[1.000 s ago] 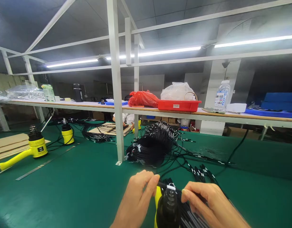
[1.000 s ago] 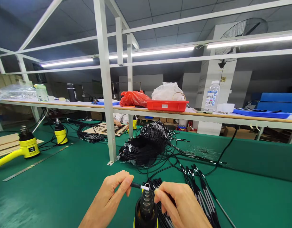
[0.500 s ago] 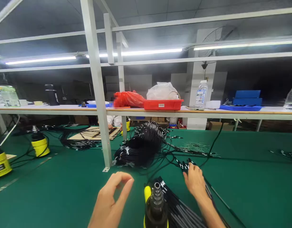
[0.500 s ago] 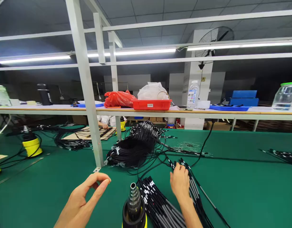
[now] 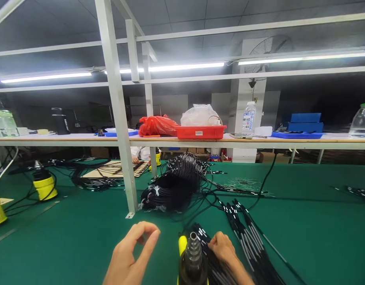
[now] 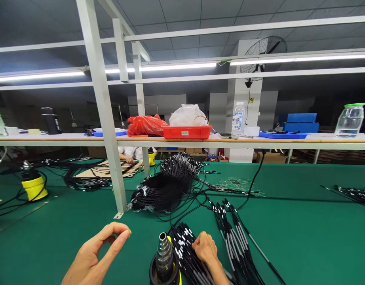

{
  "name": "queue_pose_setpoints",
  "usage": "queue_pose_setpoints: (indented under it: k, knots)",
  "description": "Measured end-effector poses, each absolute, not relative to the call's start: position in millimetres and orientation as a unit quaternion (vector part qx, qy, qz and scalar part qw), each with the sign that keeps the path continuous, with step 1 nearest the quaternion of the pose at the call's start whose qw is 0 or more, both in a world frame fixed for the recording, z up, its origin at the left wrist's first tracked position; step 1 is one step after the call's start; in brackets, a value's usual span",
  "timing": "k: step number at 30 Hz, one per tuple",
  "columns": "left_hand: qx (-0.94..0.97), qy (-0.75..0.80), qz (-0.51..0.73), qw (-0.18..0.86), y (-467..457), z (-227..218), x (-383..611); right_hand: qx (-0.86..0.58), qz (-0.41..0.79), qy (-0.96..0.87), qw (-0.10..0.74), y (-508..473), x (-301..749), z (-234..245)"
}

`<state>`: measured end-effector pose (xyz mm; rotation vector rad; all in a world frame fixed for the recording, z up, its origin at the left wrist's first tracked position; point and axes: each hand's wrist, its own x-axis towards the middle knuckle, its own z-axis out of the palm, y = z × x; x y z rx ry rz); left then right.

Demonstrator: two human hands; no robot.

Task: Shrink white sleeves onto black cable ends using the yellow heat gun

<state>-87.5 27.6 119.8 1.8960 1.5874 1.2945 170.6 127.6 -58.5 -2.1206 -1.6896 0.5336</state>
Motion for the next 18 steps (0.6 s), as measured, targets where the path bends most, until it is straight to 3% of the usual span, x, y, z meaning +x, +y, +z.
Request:
queue_pose_setpoints:
  k: [9,14,18]
  knots:
    - [0.666,0.558,0.456,0.193,25.4,119.7,-89.8,-0.684,0.247,-0.614,0.306,128.2,182.1,-23.7]
    - [0.669,0.55,0.464,0.186,23.0,122.3,-91.2,-0.578,0.263,-0.664,0.395,99.7,191.3,43.7]
    - [0.684,0.532,0.458,0.196,13.7,130.2,-87.4,-0.509,0.252,-0.708,0.419,52.9,199.4,104.6]
